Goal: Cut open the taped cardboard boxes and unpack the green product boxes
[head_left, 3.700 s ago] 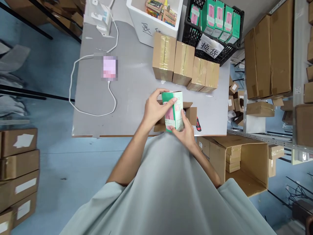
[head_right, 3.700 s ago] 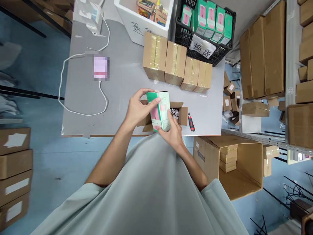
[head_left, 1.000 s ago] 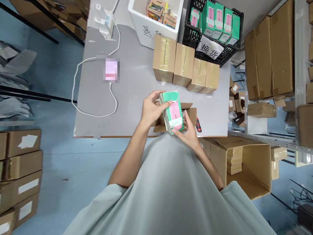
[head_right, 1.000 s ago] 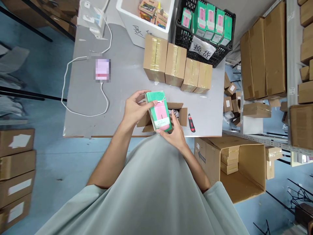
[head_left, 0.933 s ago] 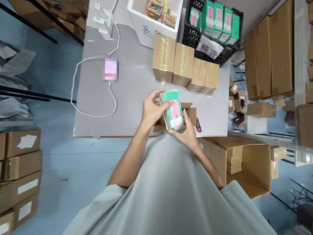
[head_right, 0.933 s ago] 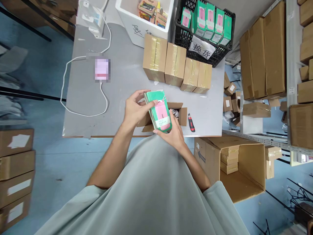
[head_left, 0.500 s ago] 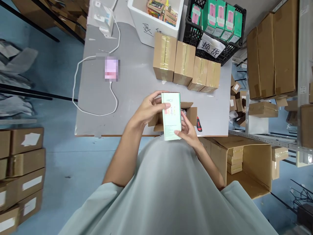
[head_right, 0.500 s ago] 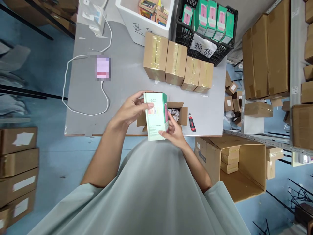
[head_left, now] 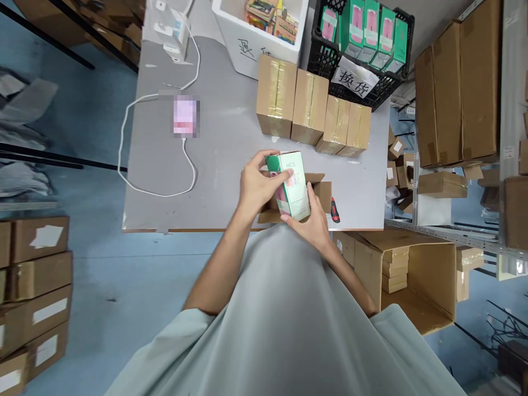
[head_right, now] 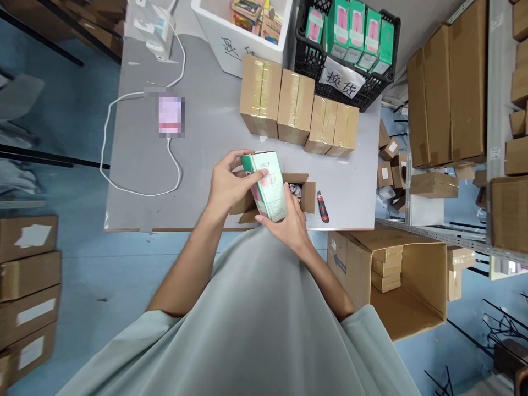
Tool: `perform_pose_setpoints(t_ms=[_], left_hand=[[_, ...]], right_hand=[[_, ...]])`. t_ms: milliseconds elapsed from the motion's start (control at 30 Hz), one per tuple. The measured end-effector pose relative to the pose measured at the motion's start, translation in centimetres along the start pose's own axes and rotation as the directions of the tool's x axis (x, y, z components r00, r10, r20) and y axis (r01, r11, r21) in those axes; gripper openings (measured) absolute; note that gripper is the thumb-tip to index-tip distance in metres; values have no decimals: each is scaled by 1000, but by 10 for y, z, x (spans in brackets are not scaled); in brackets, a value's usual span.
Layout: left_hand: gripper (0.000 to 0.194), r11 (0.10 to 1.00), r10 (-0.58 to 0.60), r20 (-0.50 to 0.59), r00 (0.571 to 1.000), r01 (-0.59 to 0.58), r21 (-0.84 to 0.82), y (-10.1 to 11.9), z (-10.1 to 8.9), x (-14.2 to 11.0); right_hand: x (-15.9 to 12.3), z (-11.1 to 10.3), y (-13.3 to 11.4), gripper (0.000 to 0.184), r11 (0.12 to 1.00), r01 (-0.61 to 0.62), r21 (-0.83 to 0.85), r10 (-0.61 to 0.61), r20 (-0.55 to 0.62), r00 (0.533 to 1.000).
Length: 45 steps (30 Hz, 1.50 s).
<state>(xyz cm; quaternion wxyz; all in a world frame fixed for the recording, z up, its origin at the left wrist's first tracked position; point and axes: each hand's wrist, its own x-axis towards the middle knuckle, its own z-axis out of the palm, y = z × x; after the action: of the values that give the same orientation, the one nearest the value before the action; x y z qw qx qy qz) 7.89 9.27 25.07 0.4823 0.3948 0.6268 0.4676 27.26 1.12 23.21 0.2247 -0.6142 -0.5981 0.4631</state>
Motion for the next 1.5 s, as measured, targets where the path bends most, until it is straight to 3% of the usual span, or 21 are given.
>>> perform_pose_setpoints(t_ms=[100,233,333,400,567,633,767,867,1000,1167,1267,1367,1500], left_hand=[[65,1000,-10,37,999,10,8,6,-1,-3],[93,987,-87,171,981,108,-119,2,-15,6],[92,952,-151,272,950,213,-218,-13,-25,10],[85,914,-179,367,913,292,-280,-26,-28,4],[78,823,-217,625,750,485,-296,-52,-26,-35],[82,789,-219,648,730,523,-322,-58,-23,-46],[100,772,-208,577,790,495,-399,-65,-12,-52],[102,797,-174,533,828,437,-418,-66,-2,-50],[91,807,-117,533,838,394,-441,-63,12,-49],[86,826,-145,501,853,383,-414,-58,15,-49],[85,869,-119,475,872,323,-375,-58,6,-49],[82,908,-89,465,881,264,-326,-61,-3,-47],[65,902,-129,452,883,293,-316,-64,-9,-36]], right_hand=[[2,2,-6,117,998,-30,56,34,-62,998],[2,-5,2,116,901,-43,432,-5,109,994],[2,-11,10,123,827,-80,556,-13,162,987],[3,-13,12,125,803,-76,592,-17,150,989],[11,-14,10,119,740,-33,672,-50,103,993],[15,-14,10,118,732,-9,681,-65,84,994],[31,-18,16,120,806,38,591,-92,62,994],[55,-25,22,131,847,89,525,-102,-5,995],[85,-30,29,142,859,114,498,-117,-26,993],[89,-33,25,137,828,113,549,-138,5,990],[89,-51,12,121,842,168,512,-176,-32,984],[93,-76,-4,91,873,216,437,-226,-28,974],[78,-93,-25,60,905,336,260,-340,-31,940]])
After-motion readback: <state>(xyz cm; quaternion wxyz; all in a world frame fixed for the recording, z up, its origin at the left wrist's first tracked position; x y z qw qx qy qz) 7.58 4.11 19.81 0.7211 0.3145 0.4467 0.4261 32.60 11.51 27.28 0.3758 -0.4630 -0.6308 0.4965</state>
